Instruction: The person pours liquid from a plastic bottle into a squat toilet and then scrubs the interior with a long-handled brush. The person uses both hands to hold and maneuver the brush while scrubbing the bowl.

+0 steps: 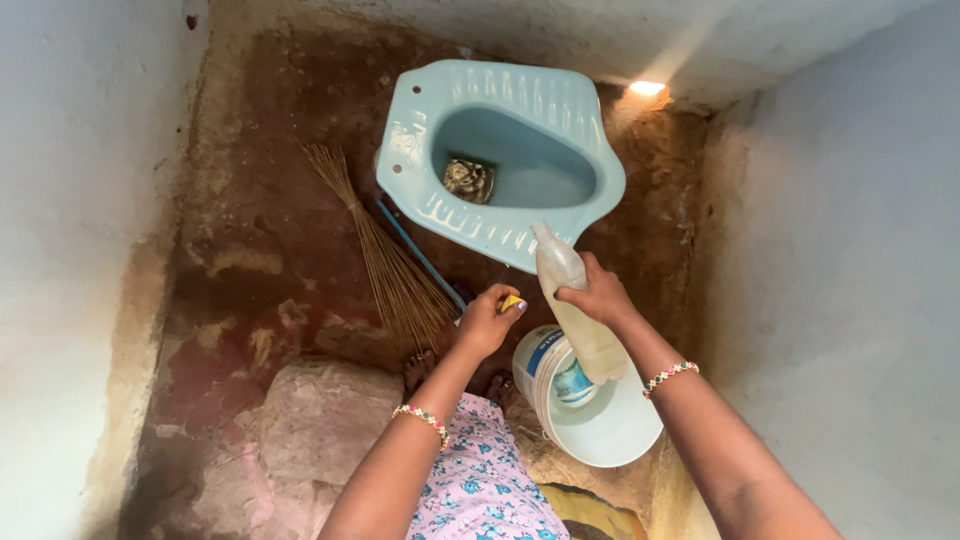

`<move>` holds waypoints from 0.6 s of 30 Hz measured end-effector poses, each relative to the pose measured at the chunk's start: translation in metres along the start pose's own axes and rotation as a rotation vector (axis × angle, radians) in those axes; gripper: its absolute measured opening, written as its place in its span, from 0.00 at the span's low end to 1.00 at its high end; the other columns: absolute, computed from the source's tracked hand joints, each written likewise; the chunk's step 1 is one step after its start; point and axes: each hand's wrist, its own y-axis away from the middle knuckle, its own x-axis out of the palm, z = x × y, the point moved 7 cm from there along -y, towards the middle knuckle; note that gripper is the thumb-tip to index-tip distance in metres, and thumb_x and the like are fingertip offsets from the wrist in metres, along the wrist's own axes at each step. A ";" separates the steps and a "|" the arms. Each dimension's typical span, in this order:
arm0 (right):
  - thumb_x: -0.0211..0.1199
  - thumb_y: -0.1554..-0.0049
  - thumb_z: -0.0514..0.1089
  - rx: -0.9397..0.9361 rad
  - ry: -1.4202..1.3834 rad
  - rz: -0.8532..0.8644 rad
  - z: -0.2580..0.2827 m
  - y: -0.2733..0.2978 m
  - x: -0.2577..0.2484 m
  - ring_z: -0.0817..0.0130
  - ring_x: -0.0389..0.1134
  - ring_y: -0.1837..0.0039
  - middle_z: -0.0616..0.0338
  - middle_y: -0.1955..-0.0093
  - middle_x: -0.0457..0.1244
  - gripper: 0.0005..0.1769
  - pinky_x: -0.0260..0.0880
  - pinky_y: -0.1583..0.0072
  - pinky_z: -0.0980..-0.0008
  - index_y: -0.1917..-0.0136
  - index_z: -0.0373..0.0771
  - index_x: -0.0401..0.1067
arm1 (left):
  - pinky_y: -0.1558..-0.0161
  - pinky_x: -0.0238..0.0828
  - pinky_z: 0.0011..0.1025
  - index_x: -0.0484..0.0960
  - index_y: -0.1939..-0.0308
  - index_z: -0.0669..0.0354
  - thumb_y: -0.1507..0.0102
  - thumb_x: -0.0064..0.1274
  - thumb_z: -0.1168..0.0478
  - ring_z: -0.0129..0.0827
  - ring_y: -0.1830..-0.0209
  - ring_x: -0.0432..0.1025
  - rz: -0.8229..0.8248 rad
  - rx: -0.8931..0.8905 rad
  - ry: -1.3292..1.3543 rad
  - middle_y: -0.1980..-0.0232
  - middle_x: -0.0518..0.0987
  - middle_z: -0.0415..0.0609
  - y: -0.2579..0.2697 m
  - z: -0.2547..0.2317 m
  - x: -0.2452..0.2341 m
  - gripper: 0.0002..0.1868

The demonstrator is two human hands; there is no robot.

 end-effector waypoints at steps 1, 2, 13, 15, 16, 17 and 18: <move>0.68 0.62 0.61 0.010 -0.002 0.007 -0.002 0.003 0.001 0.41 0.71 0.40 0.38 0.43 0.69 0.50 0.71 0.38 0.54 0.30 0.43 0.62 | 0.56 0.75 0.33 0.82 0.47 0.58 0.39 0.61 0.53 0.36 0.62 0.80 0.004 0.004 0.000 0.60 0.85 0.51 0.002 0.001 0.001 0.19; 0.68 0.62 0.61 0.021 -0.004 0.014 -0.003 0.005 0.002 0.41 0.72 0.41 0.38 0.43 0.69 0.49 0.71 0.39 0.54 0.30 0.43 0.63 | 0.56 0.75 0.33 0.82 0.47 0.58 0.39 0.61 0.53 0.36 0.62 0.79 0.009 0.008 0.000 0.60 0.85 0.51 0.004 0.002 0.002 0.19; 0.68 0.62 0.61 0.132 0.035 0.017 -0.035 0.018 -0.003 0.41 0.72 0.41 0.37 0.43 0.69 0.51 0.71 0.38 0.54 0.28 0.44 0.61 | 0.57 0.75 0.34 0.82 0.47 0.56 0.39 0.62 0.53 0.36 0.63 0.79 0.033 -0.032 -0.051 0.61 0.85 0.51 0.014 0.002 0.014 0.19; 0.69 0.61 0.62 0.149 0.036 0.011 -0.047 0.017 -0.004 0.41 0.72 0.40 0.37 0.42 0.69 0.50 0.71 0.38 0.54 0.28 0.43 0.61 | 0.57 0.75 0.34 0.82 0.48 0.56 0.39 0.62 0.52 0.37 0.63 0.79 0.034 -0.034 -0.060 0.61 0.85 0.51 0.016 0.001 0.015 0.19; 0.69 0.61 0.62 0.138 0.031 -0.011 -0.052 0.017 -0.007 0.41 0.71 0.39 0.37 0.41 0.69 0.51 0.70 0.37 0.55 0.28 0.43 0.61 | 0.57 0.75 0.34 0.82 0.48 0.56 0.39 0.62 0.52 0.37 0.63 0.80 0.032 -0.031 -0.062 0.60 0.85 0.51 0.016 0.000 0.015 0.19; 0.70 0.61 0.62 0.127 0.027 -0.033 -0.058 0.016 -0.010 0.41 0.71 0.39 0.37 0.41 0.68 0.52 0.70 0.37 0.55 0.27 0.42 0.61 | 0.57 0.75 0.35 0.83 0.48 0.56 0.39 0.62 0.52 0.37 0.62 0.80 0.028 -0.028 -0.062 0.60 0.85 0.52 0.017 -0.001 0.015 0.19; 0.70 0.60 0.62 0.116 0.023 -0.054 -0.064 0.016 -0.014 0.42 0.71 0.39 0.36 0.41 0.68 0.52 0.70 0.37 0.55 0.27 0.41 0.60 | 0.57 0.75 0.35 0.83 0.48 0.56 0.40 0.62 0.52 0.37 0.62 0.80 0.026 -0.031 -0.069 0.60 0.85 0.52 0.018 -0.001 0.016 0.19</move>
